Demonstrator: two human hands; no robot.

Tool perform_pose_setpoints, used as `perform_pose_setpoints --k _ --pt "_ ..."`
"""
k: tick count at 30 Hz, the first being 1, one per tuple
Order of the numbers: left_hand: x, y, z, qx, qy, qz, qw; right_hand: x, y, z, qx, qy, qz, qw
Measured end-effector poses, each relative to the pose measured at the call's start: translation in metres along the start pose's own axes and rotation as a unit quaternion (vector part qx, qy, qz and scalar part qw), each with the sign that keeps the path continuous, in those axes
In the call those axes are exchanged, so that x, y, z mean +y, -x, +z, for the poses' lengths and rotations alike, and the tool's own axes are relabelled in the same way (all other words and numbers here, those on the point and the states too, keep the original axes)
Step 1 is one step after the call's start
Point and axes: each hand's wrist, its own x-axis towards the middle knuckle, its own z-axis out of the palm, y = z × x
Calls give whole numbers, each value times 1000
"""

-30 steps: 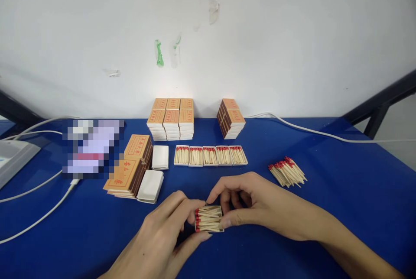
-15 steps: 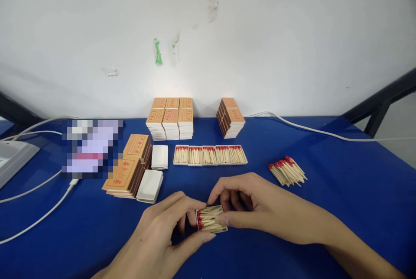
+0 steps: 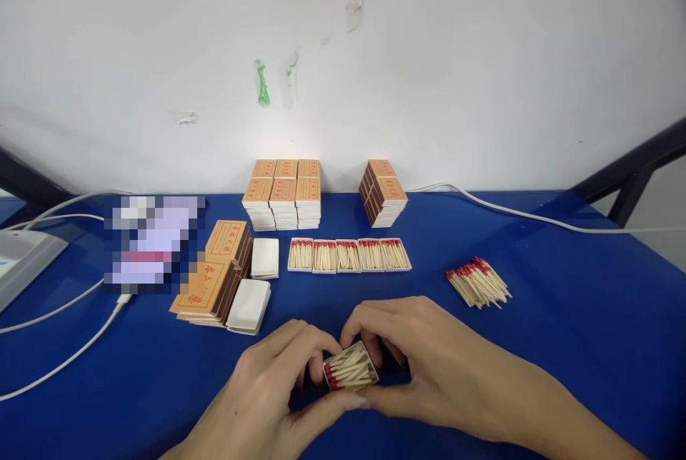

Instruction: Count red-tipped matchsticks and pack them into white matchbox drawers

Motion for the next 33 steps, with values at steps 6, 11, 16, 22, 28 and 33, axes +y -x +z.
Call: perform_pose_setpoints --k 6,11,16,22,28,33 --pt "-3 9 5 26 -44 0 999 5 2 -2 47 42 -1 998" --pt "0 8 5 52 -55 -32 997 8 2 -1 96 71 -15 993" --pt "6 8 3 52 -59 -44 996 11 0 6 103 128 -38 986" --pt "3 10 2 51 -58 -45 996 9 0 6 128 93 -70 985" --pt "4 9 2 53 -74 -41 995 11 0 4 106 107 -37 988" --pt "4 12 3 50 -77 -34 995 11 -2 5 120 92 -60 987"
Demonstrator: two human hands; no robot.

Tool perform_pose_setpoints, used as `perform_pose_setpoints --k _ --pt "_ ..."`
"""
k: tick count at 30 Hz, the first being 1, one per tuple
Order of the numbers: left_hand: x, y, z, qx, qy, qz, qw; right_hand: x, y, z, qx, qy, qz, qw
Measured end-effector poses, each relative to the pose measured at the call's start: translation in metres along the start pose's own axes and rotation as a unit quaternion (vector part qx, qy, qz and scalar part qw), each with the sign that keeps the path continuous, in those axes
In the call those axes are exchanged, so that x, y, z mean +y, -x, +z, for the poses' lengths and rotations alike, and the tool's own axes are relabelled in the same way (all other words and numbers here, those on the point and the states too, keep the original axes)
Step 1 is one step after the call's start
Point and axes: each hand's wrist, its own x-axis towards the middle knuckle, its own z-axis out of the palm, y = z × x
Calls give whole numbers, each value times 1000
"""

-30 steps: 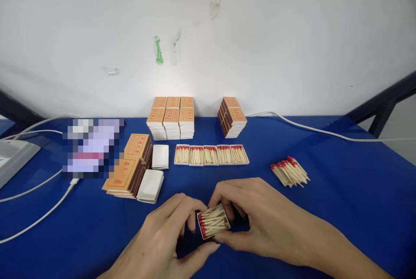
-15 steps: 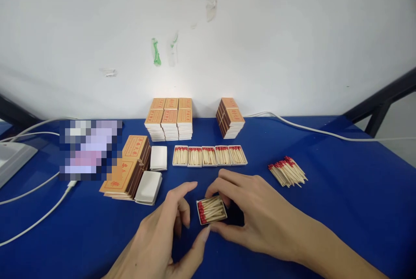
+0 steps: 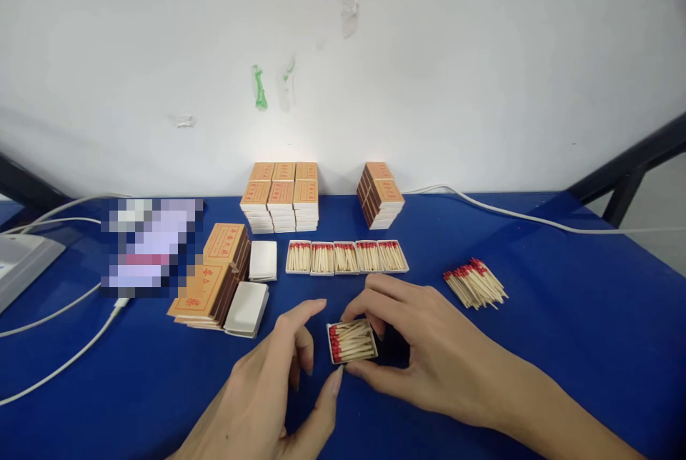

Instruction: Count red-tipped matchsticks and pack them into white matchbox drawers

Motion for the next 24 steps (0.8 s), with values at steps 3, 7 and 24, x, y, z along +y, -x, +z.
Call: perform_pose_setpoints --k 3,7,24 --pt "0 0 0 0 3 2 1000 0 0 0 10 8 0 1000" --pt "0 -2 -1 -3 3 3 1000 0 0 -2 -10 13 11 1000" --pt "-1 -6 2 -32 -2 56 998 -6 0 -3 -62 -46 40 996"
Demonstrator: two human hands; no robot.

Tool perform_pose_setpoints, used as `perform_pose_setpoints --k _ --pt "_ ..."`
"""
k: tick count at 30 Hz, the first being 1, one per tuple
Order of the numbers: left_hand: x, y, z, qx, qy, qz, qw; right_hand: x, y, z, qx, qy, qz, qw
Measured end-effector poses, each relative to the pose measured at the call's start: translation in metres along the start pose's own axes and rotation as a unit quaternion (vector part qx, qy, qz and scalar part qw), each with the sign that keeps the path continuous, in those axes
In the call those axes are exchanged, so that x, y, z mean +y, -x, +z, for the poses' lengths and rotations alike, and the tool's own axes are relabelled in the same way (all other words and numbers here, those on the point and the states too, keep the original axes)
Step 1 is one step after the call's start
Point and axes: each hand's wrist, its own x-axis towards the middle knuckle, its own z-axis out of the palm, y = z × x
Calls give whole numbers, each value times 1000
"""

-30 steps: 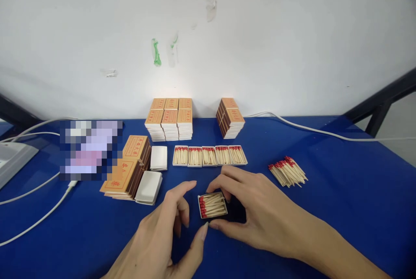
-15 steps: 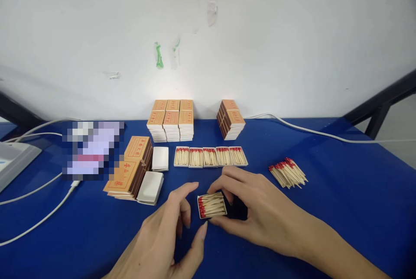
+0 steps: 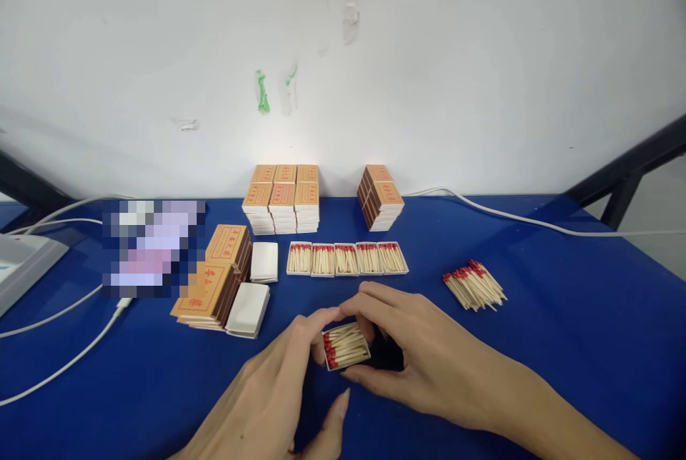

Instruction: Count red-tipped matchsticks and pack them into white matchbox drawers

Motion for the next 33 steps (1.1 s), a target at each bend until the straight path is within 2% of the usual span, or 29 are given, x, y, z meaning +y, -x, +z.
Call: perform_pose_setpoints --k 6,13,17,19,24,28,33 --pt "-2 4 1 -1 -11 -21 1000 -1 -3 -1 0 4 5 1000" --pt "2 7 1 25 51 -69 996 -1 1 -2 61 13 -21 998" --pt "5 6 0 28 50 -84 995 1 -1 0 41 54 2 998" --pt "5 6 0 29 40 -83 995 2 -2 1 35 53 -5 998" --pt "5 6 0 30 40 -77 996 1 0 -1 65 39 -23 997" --pt "3 6 1 30 36 -72 996 2 0 -1 44 49 -12 998" --pt "1 3 -1 35 14 -33 999 1 -2 -1 42 21 -8 999"
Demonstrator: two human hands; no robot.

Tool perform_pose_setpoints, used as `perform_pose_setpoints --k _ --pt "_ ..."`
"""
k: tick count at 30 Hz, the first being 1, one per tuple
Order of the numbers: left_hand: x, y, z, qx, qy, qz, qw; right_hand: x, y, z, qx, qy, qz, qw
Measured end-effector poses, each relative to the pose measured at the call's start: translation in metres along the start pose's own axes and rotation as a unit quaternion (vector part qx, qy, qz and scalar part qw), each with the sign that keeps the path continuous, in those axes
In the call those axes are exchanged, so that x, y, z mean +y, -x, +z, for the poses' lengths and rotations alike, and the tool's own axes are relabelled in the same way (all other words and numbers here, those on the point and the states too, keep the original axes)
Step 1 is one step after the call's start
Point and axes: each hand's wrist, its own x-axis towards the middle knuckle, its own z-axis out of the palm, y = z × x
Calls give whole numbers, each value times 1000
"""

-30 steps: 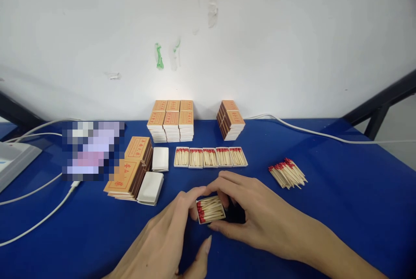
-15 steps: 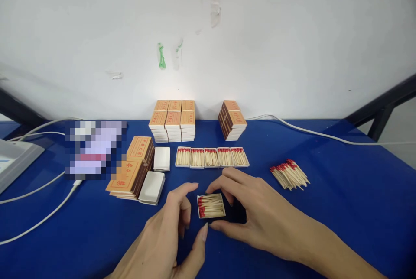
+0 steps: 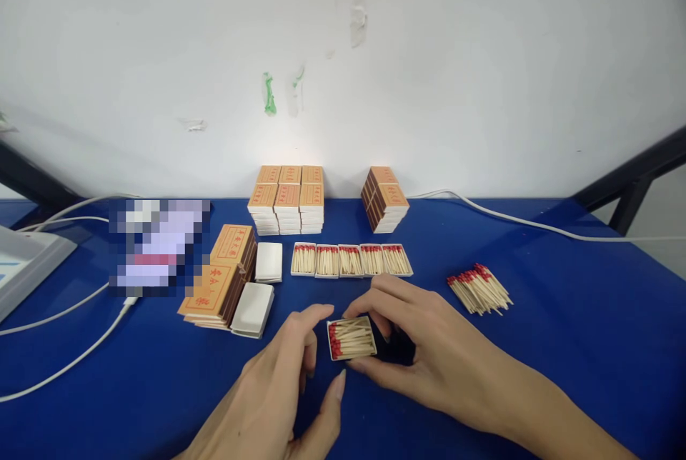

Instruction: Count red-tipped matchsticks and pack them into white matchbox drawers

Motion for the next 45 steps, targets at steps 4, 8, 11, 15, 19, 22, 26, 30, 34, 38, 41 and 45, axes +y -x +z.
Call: perform_pose_setpoints --k 4,8,11,15,19,22,26,30,34,38,41,45 --pt "2 -4 -4 -30 -42 44 998 0 0 0 -15 0 17 1000" --pt "1 -5 -3 -55 -51 98 992 0 -1 1 -27 -8 13 1000" --pt "1 -5 -3 -55 -94 104 989 -1 0 2 -31 -8 15 999" --pt "1 -4 -4 -53 -135 106 984 -1 1 3 -35 -11 10 999" --pt "2 -5 -5 -62 -145 115 981 0 1 3 -35 -17 10 999" --pt "2 -7 -6 -64 -151 128 978 -1 2 3 -37 -16 11 999" --pt "3 -7 -6 -62 -179 135 973 -2 1 1 -37 -15 14 999" --pt "3 -5 -5 -63 -189 135 971 -1 0 2 -35 -17 16 999" --pt "1 -5 -4 -67 -177 132 973 0 1 4 -41 -14 16 999" --pt "0 -6 -4 -72 -185 130 971 0 1 4 -45 -16 15 999" --pt "0 -7 -4 -72 -195 138 968 1 0 5 -42 -19 14 999" --pt "1 -7 -5 -73 -201 143 966 2 1 6 -39 -20 14 999"
